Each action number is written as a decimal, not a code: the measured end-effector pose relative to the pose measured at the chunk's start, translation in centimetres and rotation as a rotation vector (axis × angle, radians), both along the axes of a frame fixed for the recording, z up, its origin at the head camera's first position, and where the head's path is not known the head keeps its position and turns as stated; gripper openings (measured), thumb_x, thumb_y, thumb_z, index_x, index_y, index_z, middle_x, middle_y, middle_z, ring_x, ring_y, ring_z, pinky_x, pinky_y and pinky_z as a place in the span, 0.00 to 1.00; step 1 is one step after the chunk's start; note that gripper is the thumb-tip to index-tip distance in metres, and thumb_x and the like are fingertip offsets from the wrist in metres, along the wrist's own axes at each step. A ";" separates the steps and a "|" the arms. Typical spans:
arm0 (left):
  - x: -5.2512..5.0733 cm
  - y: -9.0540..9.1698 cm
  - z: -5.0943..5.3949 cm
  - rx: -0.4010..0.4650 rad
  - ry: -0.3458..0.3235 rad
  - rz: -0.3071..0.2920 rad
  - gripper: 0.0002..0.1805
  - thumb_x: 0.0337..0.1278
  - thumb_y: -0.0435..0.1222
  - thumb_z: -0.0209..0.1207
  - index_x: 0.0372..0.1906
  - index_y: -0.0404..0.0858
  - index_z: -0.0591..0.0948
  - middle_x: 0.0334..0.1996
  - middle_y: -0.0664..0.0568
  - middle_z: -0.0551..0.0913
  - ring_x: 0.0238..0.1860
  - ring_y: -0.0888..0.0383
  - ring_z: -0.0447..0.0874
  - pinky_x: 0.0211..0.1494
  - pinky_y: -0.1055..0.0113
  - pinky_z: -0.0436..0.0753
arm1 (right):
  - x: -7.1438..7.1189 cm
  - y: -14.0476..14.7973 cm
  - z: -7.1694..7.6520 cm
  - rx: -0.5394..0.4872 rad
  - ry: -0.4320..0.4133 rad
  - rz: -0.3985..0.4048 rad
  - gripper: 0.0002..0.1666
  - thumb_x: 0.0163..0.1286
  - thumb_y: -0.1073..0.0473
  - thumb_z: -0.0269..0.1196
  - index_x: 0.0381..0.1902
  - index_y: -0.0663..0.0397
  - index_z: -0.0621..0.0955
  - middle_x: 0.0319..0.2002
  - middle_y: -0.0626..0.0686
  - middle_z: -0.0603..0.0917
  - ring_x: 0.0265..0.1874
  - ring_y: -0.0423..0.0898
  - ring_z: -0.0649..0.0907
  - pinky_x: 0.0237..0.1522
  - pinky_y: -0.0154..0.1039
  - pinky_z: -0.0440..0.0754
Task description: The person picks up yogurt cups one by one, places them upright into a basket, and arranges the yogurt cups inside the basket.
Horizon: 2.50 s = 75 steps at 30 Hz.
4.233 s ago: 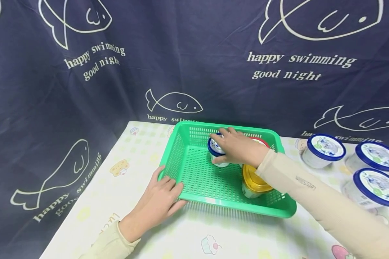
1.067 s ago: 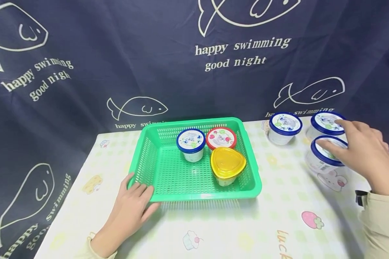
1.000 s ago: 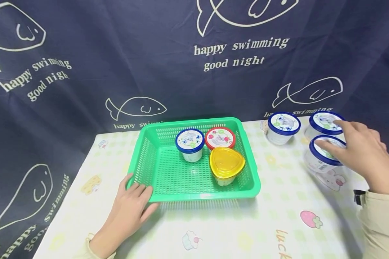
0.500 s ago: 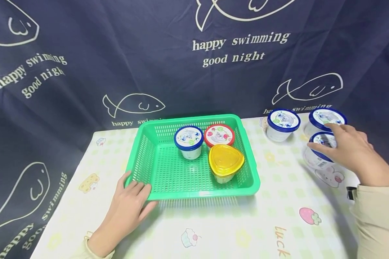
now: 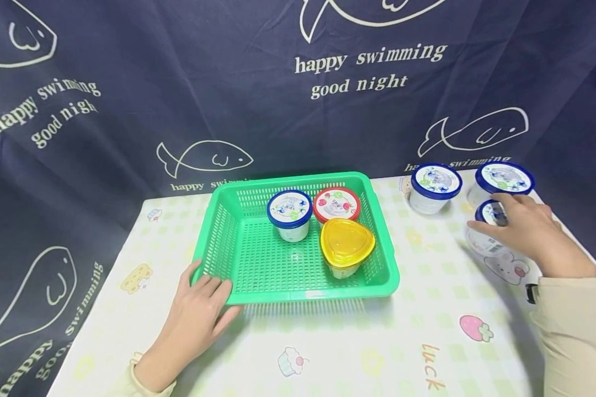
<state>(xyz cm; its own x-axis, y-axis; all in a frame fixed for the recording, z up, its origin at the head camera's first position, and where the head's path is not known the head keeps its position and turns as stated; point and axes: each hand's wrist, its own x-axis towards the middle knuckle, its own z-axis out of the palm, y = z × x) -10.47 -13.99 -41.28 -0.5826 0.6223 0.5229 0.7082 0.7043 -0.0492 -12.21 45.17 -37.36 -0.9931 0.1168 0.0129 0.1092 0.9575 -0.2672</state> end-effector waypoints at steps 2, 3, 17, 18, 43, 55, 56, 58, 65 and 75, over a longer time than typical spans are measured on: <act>0.0 0.0 0.0 -0.002 0.003 0.002 0.16 0.65 0.49 0.52 0.26 0.42 0.70 0.17 0.54 0.68 0.25 0.51 0.74 0.67 0.35 0.63 | -0.2 0.1 -0.3 -0.003 -0.007 -0.016 0.49 0.68 0.37 0.61 0.64 0.76 0.62 0.61 0.87 0.59 0.55 0.86 0.58 0.53 0.79 0.55; 0.0 0.0 0.0 -0.002 0.005 0.003 0.17 0.66 0.49 0.52 0.27 0.42 0.70 0.17 0.54 0.68 0.25 0.51 0.74 0.67 0.35 0.63 | -0.2 0.1 -0.4 -0.004 -0.008 -0.025 0.49 0.68 0.37 0.60 0.65 0.75 0.61 0.62 0.87 0.58 0.55 0.87 0.57 0.53 0.80 0.54; 0.0 0.0 -0.1 0.004 0.021 -0.005 0.14 0.63 0.47 0.54 0.28 0.41 0.72 0.18 0.53 0.69 0.26 0.50 0.75 0.67 0.36 0.63 | -0.2 -0.2 -0.4 -0.009 -0.002 -0.058 0.49 0.67 0.38 0.62 0.64 0.74 0.60 0.59 0.88 0.56 0.53 0.88 0.56 0.52 0.79 0.55; -0.1 0.0 -0.1 0.003 0.021 -0.004 0.15 0.64 0.47 0.53 0.28 0.41 0.72 0.18 0.54 0.69 0.26 0.50 0.75 0.67 0.36 0.63 | -0.2 -0.2 -0.4 -0.009 -0.001 -0.057 0.48 0.67 0.38 0.62 0.64 0.75 0.60 0.58 0.88 0.56 0.53 0.88 0.56 0.52 0.79 0.55; 0.0 -0.1 0.0 -0.025 0.011 0.007 0.23 0.75 0.52 0.40 0.30 0.42 0.74 0.18 0.54 0.70 0.26 0.51 0.75 0.67 0.35 0.63 | 0.4 -3.5 2.6 0.003 0.270 0.045 0.43 0.60 0.45 0.69 0.60 0.71 0.68 0.52 0.83 0.68 0.51 0.84 0.63 0.54 0.73 0.55; -0.1 -0.2 0.0 -0.047 0.024 0.008 0.14 0.59 0.49 0.60 0.31 0.42 0.74 0.19 0.54 0.72 0.26 0.51 0.74 0.68 0.36 0.62 | 0.7 -7.7 4.6 -0.059 0.410 0.143 0.40 0.56 0.48 0.73 0.59 0.67 0.74 0.57 0.75 0.72 0.58 0.79 0.65 0.68 0.69 0.51; 0.0 -0.2 0.0 -0.043 0.019 0.008 0.14 0.59 0.48 0.60 0.31 0.42 0.74 0.19 0.54 0.72 0.26 0.51 0.74 0.68 0.36 0.62 | 0.8 -7.9 4.7 -0.058 0.423 0.151 0.39 0.56 0.49 0.73 0.59 0.67 0.74 0.56 0.75 0.73 0.58 0.78 0.66 0.68 0.69 0.51; 0.0 -0.2 0.0 -0.042 0.010 0.012 0.14 0.60 0.48 0.59 0.31 0.42 0.75 0.20 0.54 0.73 0.26 0.51 0.74 0.69 0.36 0.61 | 0.8 -8.2 4.8 -0.060 0.434 0.162 0.40 0.55 0.49 0.74 0.58 0.67 0.74 0.55 0.75 0.73 0.57 0.78 0.66 0.68 0.69 0.51; 0.0 -0.2 -0.2 -0.043 0.007 0.013 0.23 0.74 0.52 0.41 0.34 0.41 0.78 0.22 0.53 0.76 0.27 0.51 0.75 0.69 0.36 0.61 | 0.4 -9.4 4.8 -0.025 0.501 0.225 0.39 0.51 0.50 0.75 0.57 0.65 0.77 0.52 0.72 0.75 0.55 0.74 0.69 0.65 0.69 0.57; 0.0 -0.2 -0.4 -0.036 -0.005 0.018 0.21 0.71 0.51 0.44 0.37 0.41 0.80 0.23 0.53 0.77 0.28 0.51 0.75 0.69 0.36 0.60 | -0.7 -11.4 6.8 0.001 0.514 0.257 0.41 0.52 0.49 0.76 0.58 0.65 0.77 0.56 0.74 0.73 0.58 0.78 0.67 0.65 0.72 0.55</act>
<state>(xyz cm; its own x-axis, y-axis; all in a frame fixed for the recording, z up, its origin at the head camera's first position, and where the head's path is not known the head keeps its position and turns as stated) -10.45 -14.23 -41.65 -0.5962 0.6300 0.4976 0.6958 0.7147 -0.0712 -12.94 33.78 -30.58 -0.8558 -0.1278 0.5012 -0.2705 0.9365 -0.2232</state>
